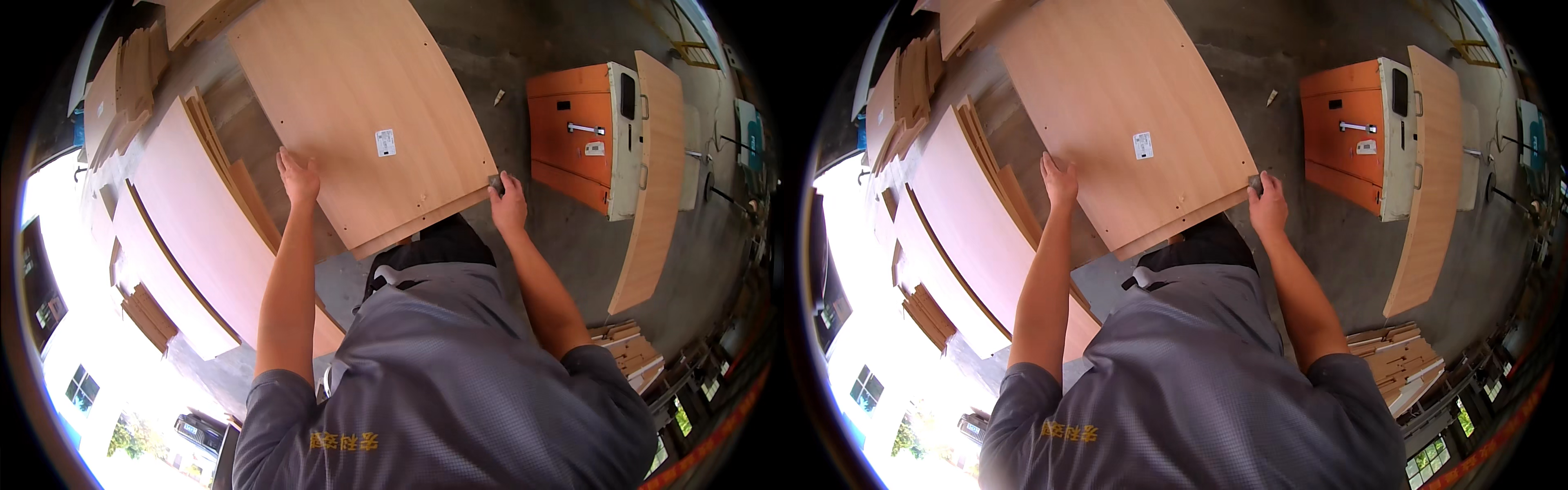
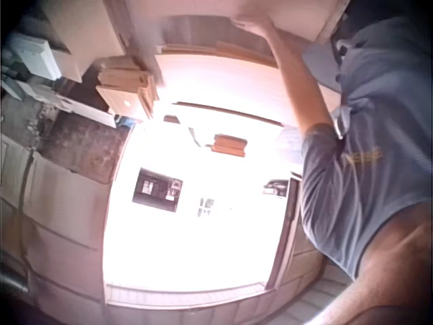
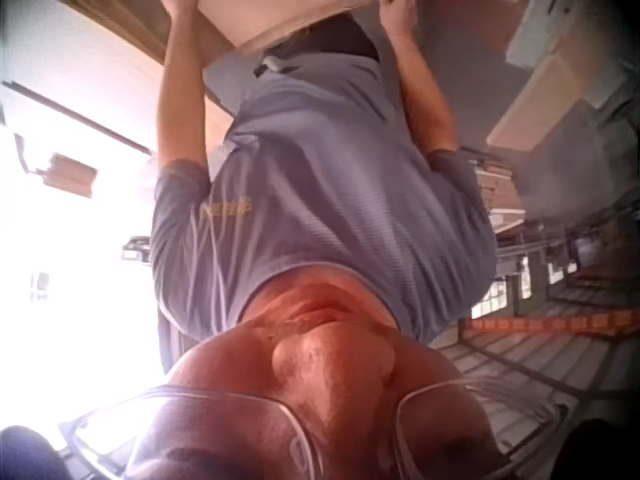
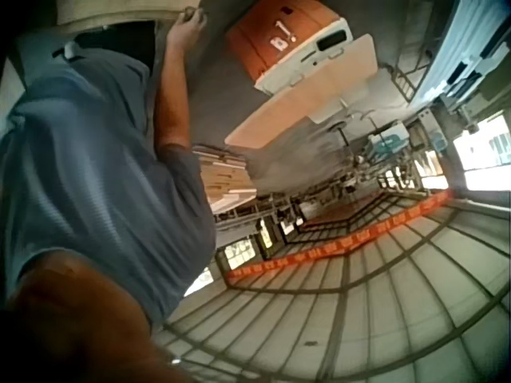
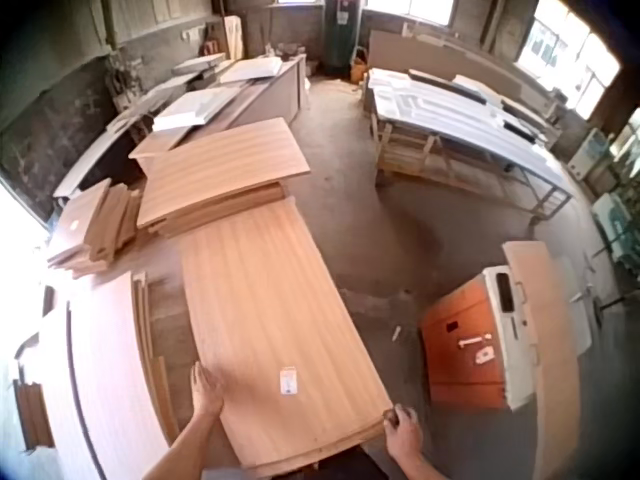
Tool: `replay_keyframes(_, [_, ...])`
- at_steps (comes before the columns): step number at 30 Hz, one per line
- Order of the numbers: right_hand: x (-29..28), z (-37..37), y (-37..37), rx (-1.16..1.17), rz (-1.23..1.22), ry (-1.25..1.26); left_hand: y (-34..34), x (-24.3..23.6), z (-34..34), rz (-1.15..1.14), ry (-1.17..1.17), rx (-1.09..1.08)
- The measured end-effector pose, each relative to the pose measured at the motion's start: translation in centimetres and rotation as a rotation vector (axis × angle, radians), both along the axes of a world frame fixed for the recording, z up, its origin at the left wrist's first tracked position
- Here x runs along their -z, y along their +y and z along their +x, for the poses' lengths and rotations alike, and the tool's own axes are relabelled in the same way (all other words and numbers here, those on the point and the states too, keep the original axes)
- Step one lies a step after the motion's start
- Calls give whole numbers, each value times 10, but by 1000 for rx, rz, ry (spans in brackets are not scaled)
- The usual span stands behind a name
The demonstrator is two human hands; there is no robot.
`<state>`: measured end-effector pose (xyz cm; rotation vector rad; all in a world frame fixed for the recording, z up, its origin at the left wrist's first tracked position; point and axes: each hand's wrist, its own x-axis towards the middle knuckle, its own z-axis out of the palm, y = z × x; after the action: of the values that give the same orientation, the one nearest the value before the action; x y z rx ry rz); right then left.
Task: The person applies edge banding to several wooden panels using a small handheld tool, pressing and smoothing it along the edges by hand before stacking the panels on a nearby surface.
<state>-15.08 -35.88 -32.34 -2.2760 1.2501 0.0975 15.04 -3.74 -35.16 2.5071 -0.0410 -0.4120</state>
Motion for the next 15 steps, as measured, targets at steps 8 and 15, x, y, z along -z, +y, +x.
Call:
replay_keyframes(8, [-1,95,-27,-129,92,57,-36,42,39,232,-65,-315])
replay_keyframes(15, [-2,288,-69,-289,47,59,-52,23,37,297,-53,-350])
